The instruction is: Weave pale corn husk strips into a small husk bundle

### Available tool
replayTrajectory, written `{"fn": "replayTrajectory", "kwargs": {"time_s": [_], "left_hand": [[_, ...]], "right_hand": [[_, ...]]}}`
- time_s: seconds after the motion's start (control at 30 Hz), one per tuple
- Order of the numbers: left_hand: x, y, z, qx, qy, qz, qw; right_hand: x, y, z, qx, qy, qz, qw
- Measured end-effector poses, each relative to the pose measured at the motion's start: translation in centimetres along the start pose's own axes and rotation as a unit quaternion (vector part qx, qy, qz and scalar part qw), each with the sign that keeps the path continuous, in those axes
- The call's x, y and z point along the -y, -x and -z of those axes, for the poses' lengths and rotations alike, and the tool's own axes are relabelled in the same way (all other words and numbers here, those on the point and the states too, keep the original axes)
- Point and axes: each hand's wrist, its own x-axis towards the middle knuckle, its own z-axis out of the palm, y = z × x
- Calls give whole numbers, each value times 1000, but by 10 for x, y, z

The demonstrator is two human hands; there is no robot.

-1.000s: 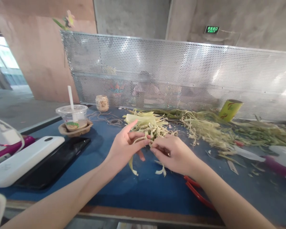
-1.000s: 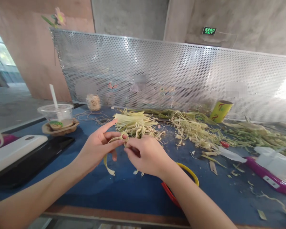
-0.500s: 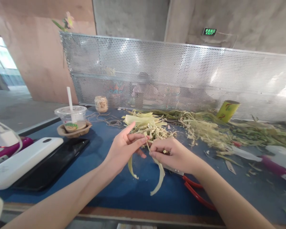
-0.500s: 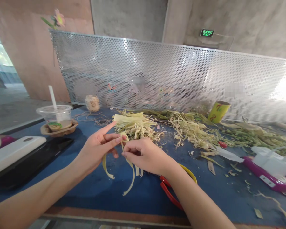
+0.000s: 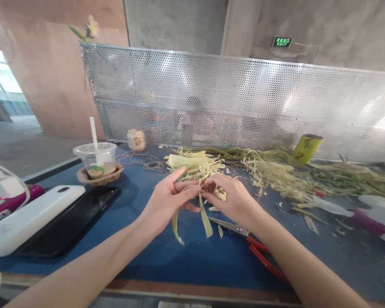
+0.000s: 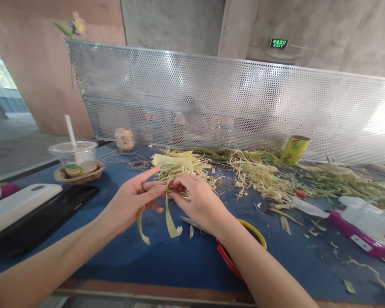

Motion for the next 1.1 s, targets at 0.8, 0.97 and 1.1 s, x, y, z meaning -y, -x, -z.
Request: {"fn": "replayTrajectory", "kwargs": {"time_s": [0.8,0.97,1.1], "left_hand": [[-5,1,3,87,-47,-2,995],[-7,1,4,185,28,44,981],[-6,2,4,126,0,22,992]], "right_hand": [[2,-2,11,-28,90,90,991],[-7,-4,11,-33,80,148,985],[-11,-5,14,-7,76,192,978]]}}
